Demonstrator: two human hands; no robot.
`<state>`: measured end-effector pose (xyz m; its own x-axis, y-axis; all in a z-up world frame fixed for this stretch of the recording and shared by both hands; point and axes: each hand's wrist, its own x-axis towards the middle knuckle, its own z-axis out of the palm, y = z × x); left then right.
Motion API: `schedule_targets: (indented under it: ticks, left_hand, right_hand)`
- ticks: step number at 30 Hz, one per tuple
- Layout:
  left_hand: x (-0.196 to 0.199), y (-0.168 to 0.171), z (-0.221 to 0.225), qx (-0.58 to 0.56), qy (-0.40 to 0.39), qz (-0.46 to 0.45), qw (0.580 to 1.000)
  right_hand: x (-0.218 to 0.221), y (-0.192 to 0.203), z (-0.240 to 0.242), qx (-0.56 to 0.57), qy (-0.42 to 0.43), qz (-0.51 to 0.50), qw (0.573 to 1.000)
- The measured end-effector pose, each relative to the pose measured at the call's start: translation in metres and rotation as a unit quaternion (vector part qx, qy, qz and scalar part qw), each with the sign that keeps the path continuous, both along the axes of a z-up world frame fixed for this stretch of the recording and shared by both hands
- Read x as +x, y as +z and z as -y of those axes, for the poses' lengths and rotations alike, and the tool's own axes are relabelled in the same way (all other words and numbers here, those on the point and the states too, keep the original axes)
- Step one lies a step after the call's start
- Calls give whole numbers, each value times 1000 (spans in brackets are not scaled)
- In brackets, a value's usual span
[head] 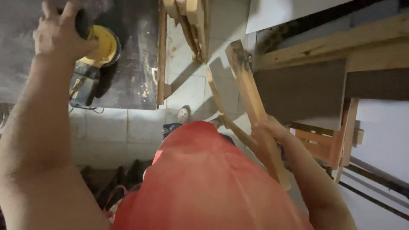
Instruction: Sanding multiple wooden frame components using a handheld orbital sander in a workshop.
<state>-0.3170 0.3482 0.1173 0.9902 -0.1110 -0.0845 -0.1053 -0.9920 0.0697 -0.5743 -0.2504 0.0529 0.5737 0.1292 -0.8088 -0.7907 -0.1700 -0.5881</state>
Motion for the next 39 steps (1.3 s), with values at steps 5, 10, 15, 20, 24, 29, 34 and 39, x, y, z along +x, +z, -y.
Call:
schedule_targets:
  ticks: [5, 10, 15, 20, 24, 29, 34, 39]
  left_hand:
    - [-26, 26, 36, 32, 21, -58, 998]
    - [-76, 61, 120, 8, 10, -91, 996]
    - [-119, 42, 193, -105, -19, -24, 994]
    - [-138, 53, 283, -117, -23, -103, 987]
    - [-130, 60, 331, -100, -59, -113, 987]
    - [-113, 63, 366, -47, -110, -139, 983]
    - [-92, 44, 385, -2, -168, -149, 974]
    - [-75, 27, 386, 39, -197, -159, 967]
  right_hand:
    - [-7, 16, -8, -99, -89, -106, 985]
    - [-25, -96, 39, -54, -30, -64, 996]
    - [-33, -86, 41, -26, -29, -25, 999]
    - [-29, -93, 49, 17, -12, 117, 993]
    - [-27, -57, 27, -80, -8, 144, 986]
    - [-23, -61, 1, -237, 115, 163, 951]
    - [-31, -82, -12, -270, 117, 191, 936]
    - [-25, -52, -23, -265, 139, 137, 944]
